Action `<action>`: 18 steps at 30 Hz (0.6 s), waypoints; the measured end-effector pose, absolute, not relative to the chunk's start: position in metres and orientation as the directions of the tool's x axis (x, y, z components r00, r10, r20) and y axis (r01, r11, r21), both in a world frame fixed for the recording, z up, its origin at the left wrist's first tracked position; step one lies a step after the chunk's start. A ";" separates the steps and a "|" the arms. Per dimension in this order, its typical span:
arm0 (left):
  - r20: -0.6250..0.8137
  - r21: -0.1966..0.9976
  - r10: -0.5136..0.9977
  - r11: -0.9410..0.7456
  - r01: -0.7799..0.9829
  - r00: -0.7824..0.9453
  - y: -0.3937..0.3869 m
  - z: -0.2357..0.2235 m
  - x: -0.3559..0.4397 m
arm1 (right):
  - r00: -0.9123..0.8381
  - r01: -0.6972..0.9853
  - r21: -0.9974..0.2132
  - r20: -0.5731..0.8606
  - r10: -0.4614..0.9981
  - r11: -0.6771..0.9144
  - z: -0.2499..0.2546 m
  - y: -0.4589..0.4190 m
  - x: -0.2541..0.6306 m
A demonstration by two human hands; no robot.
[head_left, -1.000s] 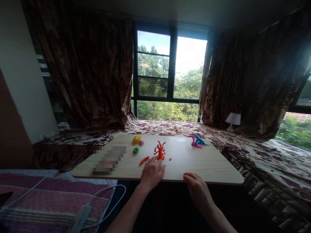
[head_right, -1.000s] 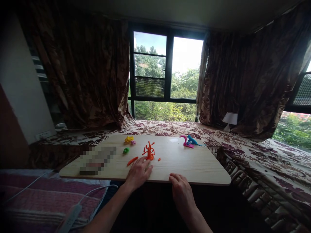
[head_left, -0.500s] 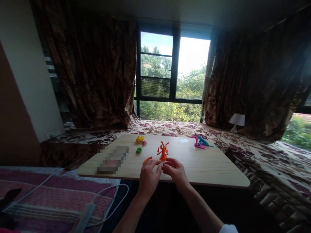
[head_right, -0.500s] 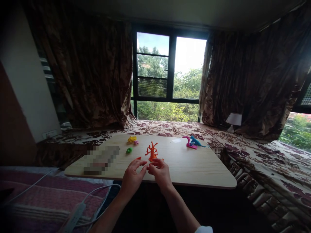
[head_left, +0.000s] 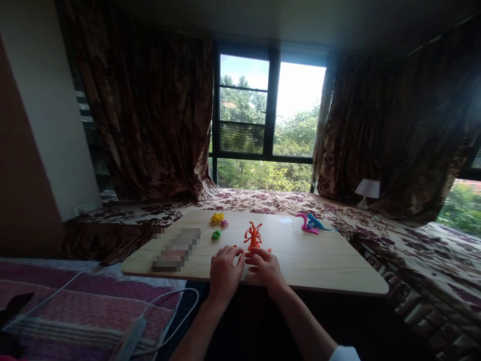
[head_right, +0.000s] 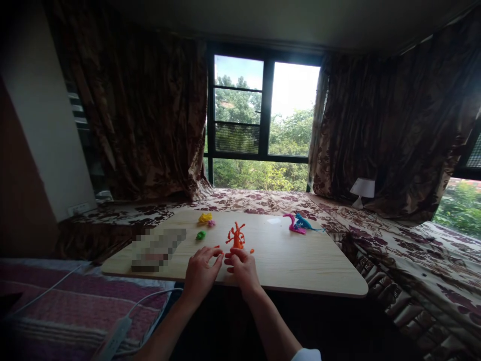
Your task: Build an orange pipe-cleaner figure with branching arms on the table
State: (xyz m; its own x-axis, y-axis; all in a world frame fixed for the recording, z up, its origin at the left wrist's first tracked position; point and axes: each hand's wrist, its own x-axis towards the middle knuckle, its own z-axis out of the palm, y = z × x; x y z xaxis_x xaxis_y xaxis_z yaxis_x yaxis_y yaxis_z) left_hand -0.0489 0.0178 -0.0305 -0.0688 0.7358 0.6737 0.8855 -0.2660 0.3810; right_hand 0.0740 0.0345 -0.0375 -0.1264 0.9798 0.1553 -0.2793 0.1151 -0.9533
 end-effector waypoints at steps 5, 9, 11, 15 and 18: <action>0.653 0.365 0.744 -0.151 0.919 -0.137 0.044 -0.026 -0.065 | -0.105 -0.205 -0.971 0.147 0.984 0.123 -0.042 0.041 0.064; 0.654 0.310 0.748 -0.136 0.941 -0.108 0.060 -0.024 -0.067 | -0.104 -0.134 -0.972 0.205 0.973 0.191 -0.048 0.054 0.056; 0.649 0.284 0.755 -0.128 0.950 -0.093 0.064 -0.024 -0.066 | -0.097 -0.106 -0.971 0.224 0.970 0.214 -0.050 0.060 0.054; 0.639 0.265 0.766 -0.134 0.955 -0.069 0.069 -0.024 -0.065 | -0.083 -0.092 -0.964 0.257 0.963 0.250 -0.054 0.068 0.052; 0.641 0.255 0.766 -0.161 0.953 -0.042 0.071 -0.025 -0.066 | -0.075 -0.101 -0.964 0.253 0.965 0.245 -0.054 0.069 0.051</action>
